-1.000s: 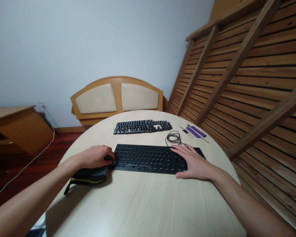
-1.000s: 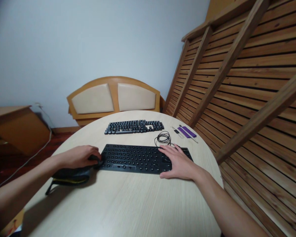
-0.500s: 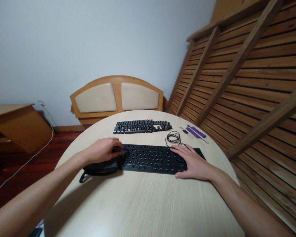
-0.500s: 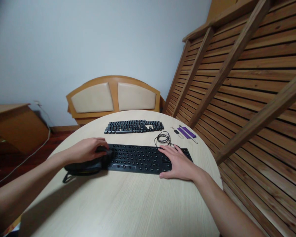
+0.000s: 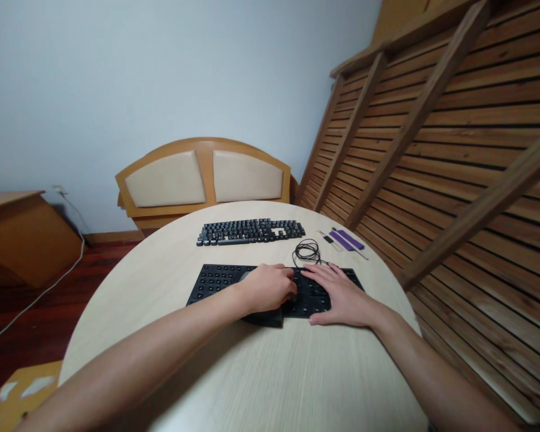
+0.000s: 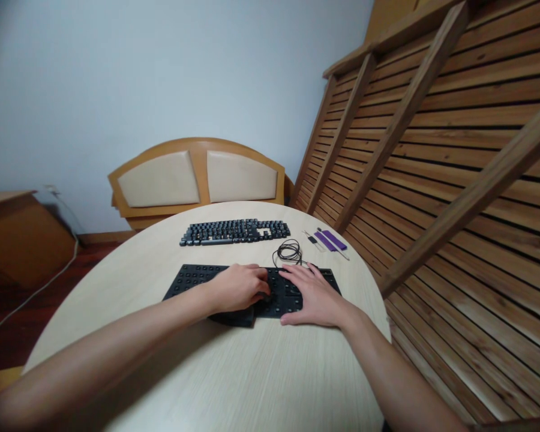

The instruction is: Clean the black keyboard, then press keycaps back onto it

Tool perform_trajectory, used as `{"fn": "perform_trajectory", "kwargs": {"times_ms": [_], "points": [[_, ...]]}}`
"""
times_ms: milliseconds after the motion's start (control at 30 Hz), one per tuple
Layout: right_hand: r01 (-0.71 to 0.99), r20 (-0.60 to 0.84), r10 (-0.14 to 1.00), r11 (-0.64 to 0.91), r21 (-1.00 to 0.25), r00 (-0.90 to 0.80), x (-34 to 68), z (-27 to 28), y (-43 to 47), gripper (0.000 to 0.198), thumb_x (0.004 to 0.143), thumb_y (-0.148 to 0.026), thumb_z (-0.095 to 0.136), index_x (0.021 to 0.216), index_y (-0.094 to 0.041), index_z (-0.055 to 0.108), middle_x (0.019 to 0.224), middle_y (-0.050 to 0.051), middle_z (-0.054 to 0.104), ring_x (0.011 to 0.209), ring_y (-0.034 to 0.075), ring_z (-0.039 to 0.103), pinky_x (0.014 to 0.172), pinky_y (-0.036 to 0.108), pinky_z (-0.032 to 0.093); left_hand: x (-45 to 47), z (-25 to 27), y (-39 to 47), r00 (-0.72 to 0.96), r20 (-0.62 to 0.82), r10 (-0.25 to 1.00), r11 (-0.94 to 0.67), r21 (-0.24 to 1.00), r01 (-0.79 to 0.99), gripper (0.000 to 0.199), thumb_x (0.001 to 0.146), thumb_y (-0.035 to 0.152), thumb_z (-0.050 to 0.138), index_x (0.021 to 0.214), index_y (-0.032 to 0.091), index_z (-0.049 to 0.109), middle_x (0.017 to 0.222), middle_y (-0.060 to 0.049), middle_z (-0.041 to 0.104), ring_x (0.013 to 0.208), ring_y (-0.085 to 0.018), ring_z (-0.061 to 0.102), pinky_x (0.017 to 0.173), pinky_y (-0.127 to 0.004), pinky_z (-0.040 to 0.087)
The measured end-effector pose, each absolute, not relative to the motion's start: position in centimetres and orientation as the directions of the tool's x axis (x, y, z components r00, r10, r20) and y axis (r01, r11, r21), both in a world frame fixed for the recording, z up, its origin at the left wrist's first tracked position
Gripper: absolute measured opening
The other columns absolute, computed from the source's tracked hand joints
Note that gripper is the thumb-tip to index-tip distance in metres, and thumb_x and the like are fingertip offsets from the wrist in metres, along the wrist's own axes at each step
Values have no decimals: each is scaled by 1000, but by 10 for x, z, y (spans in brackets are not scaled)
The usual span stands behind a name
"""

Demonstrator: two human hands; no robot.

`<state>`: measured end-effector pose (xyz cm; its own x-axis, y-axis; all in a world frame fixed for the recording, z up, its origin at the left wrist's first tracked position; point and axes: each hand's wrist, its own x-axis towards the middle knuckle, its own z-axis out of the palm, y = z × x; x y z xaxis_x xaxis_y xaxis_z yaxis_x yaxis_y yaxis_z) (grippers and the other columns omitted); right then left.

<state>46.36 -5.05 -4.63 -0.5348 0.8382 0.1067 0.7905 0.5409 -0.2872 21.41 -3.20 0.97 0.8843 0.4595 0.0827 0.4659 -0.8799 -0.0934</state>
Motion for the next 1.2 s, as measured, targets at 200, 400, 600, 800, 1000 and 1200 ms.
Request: {"fn": "perform_trajectory", "kwargs": {"times_ms": [200, 400, 600, 800, 1000, 1200], "points": [[788, 113, 837, 543, -292, -535, 463, -45, -51, 107, 62, -78, 72, 150, -24, 44, 160, 12, 35, 146, 39, 29, 122, 60, 10, 204, 14, -29, 883, -9, 470, -882, -53, 469, 21, 89, 18, 60, 98, 28, 77, 95, -6, 70, 88, -23, 68, 68, -30, 53], [781, 113, 835, 545, -305, -539, 464, -45, -52, 106, 63, -76, 73, 151, -26, 42, 160, 10, 34, 146, 39, 29, 122, 60, 9, 189, 17, -27, 847, -48, 530, -847, 24, 531, 19, 87, 18, 60, 97, 22, 76, 96, -9, 72, 84, -24, 70, 69, -33, 54], [790, 101, 840, 536, -297, -533, 463, -43, -52, 107, 63, -77, 72, 151, -25, 43, 160, 11, 35, 146, 39, 29, 122, 60, 9, 138, 19, -23, 795, -107, 597, -787, 116, 606, 22, 86, 19, 59, 98, 24, 77, 97, -7, 74, 87, -24, 70, 76, -34, 52], [789, 114, 839, 540, -295, -532, 464, -45, -51, 105, 63, -76, 72, 150, -24, 44, 159, 11, 36, 146, 40, 29, 122, 61, 10, 70, 22, -18, 726, -173, 666, -699, 197, 688, 25, 90, 23, 55, 104, 23, 76, 104, -8, 74, 93, -22, 68, 85, -34, 51], [779, 127, 831, 553, -297, -542, 465, -47, -50, 104, 64, -75, 73, 150, -26, 43, 159, 10, 36, 146, 39, 30, 122, 61, 10, 29, 27, -23, 631, -224, 743, -582, 250, 774, 30, 90, 31, 52, 107, 23, 75, 104, -8, 74, 94, -23, 68, 86, -34, 50], [779, 130, 830, 554, -294, -542, 468, -46, -50, 102, 65, -74, 73, 151, -27, 43, 159, 9, 36, 146, 39, 30, 122, 61, 10, -3, 23, -19, 557, -272, 785, -517, 209, 830, 27, 86, 35, 55, 99, 25, 76, 101, -7, 75, 91, -24, 69, 83, -33, 48]]}}
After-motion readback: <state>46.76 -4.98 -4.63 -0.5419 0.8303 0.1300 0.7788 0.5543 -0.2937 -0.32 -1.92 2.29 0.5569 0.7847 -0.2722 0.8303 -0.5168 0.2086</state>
